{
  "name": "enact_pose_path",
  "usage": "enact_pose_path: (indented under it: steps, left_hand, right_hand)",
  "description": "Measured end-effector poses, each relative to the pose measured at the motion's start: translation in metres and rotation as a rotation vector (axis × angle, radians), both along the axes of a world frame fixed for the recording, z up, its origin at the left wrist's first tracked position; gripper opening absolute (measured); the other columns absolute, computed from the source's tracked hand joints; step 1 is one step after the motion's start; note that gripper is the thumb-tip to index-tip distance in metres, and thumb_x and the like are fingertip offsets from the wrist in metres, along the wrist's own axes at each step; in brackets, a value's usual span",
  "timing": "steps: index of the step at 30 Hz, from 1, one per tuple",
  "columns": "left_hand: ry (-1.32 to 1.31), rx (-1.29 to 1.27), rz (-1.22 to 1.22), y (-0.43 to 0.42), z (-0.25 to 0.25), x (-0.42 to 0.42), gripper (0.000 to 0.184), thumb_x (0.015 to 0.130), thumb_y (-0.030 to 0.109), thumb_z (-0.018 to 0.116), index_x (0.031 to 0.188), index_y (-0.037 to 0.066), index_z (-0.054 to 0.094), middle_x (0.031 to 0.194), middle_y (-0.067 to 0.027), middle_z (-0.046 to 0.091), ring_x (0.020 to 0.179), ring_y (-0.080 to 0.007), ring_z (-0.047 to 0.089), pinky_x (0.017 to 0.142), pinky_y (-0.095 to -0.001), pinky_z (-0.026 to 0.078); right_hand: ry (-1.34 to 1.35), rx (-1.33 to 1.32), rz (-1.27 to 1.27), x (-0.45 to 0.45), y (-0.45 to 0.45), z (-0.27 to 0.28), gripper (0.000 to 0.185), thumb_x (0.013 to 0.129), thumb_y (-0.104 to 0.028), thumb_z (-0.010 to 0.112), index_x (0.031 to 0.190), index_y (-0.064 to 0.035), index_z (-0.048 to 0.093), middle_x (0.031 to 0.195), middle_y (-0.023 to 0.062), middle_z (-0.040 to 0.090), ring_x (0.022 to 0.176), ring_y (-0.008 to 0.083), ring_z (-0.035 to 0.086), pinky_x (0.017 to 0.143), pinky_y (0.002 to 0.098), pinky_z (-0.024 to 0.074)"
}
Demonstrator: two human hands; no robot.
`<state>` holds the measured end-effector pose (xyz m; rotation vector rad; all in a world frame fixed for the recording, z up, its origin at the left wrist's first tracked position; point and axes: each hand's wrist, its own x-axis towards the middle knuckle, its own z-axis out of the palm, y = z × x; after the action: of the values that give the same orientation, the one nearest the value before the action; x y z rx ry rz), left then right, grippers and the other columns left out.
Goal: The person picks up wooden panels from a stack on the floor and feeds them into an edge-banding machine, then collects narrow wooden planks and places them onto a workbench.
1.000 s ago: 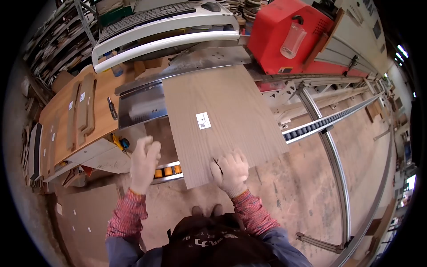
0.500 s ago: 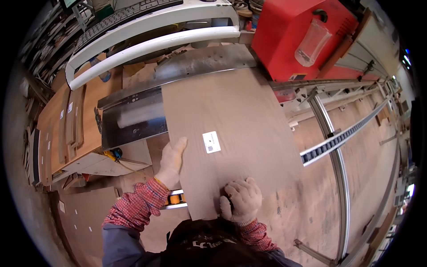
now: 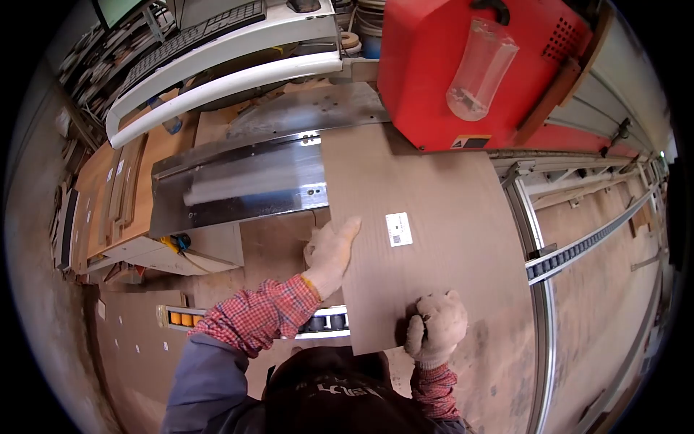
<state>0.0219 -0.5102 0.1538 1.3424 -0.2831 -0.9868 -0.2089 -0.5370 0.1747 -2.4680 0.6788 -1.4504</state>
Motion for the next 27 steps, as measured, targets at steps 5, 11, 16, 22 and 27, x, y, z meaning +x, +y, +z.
enact_pose_path:
  steps: [5, 11, 16, 22, 27]
  left_hand:
    - [-0.107, 0.017, 0.029, -0.053, -0.038, -0.035, 0.053, 0.097, 0.039, 0.064, 0.128, -0.004, 0.061, 0.125, -0.016, 0.068, 0.116, -0.0271, 0.064, 0.099, -0.0392, 0.049]
    - [-0.306, 0.324, -0.017, -0.1, 0.011, -0.092, 0.075, 0.095, 0.057, 0.058, 0.136, -0.005, 0.054, 0.139, -0.0267, 0.058, 0.13, -0.04, 0.055, 0.109, -0.0458, 0.041]
    - [-0.458, 0.206, -0.182, -0.16, -0.034, -0.121, 0.074, 0.094, 0.062, 0.055, 0.123, -0.005, 0.066, 0.118, -0.0317, 0.067, 0.106, -0.044, 0.067, 0.09, -0.0499, 0.054]
    - [-1.391, -0.379, 0.032, 0.081, 0.024, -0.103, 0.054, 0.084, 0.03, 0.076, 0.124, -0.003, 0.064, 0.131, -0.0259, 0.056, 0.126, -0.0441, 0.055, 0.103, -0.0509, 0.05]
    - [-1.478, 0.237, 0.331, 0.427, -0.064, -0.011, 0.061, 0.09, 0.039, 0.07, 0.136, 0.001, 0.056, 0.133, -0.0222, 0.056, 0.13, -0.0387, 0.049, 0.11, -0.0511, 0.041]
  right_hand:
    - [0.072, -0.013, -0.058, -0.045, -0.037, -0.002, 0.006, 0.081, -0.009, 0.059, 0.086, -0.0062, 0.059, 0.079, 0.0096, 0.058, 0.067, 0.0311, 0.053, 0.063, 0.0427, 0.0439]
    - [0.082, -0.049, -0.158, -0.089, -0.077, -0.002, 0.006, 0.088, -0.007, 0.056, 0.089, -0.0055, 0.062, 0.084, 0.0117, 0.06, 0.072, 0.0332, 0.055, 0.067, 0.0445, 0.0446]
    - [0.298, 0.079, -0.427, -0.155, -0.125, -0.036, 0.026, 0.102, -0.026, 0.054, 0.101, -0.0058, 0.07, 0.098, 0.0172, 0.068, 0.088, 0.0379, 0.063, 0.079, 0.0466, 0.0504]
    - [-0.27, 0.508, -0.551, -0.174, -0.092, -0.052, 0.047, 0.105, -0.043, 0.05, 0.118, -0.0011, 0.069, 0.109, 0.018, 0.071, 0.098, 0.0317, 0.068, 0.087, 0.0434, 0.0538]
    - [0.054, 0.566, -0.211, -0.064, 0.119, -0.212, 0.042, 0.104, -0.044, 0.052, 0.11, -0.0056, 0.067, 0.1, 0.0129, 0.068, 0.091, 0.0267, 0.066, 0.079, 0.0406, 0.0525]
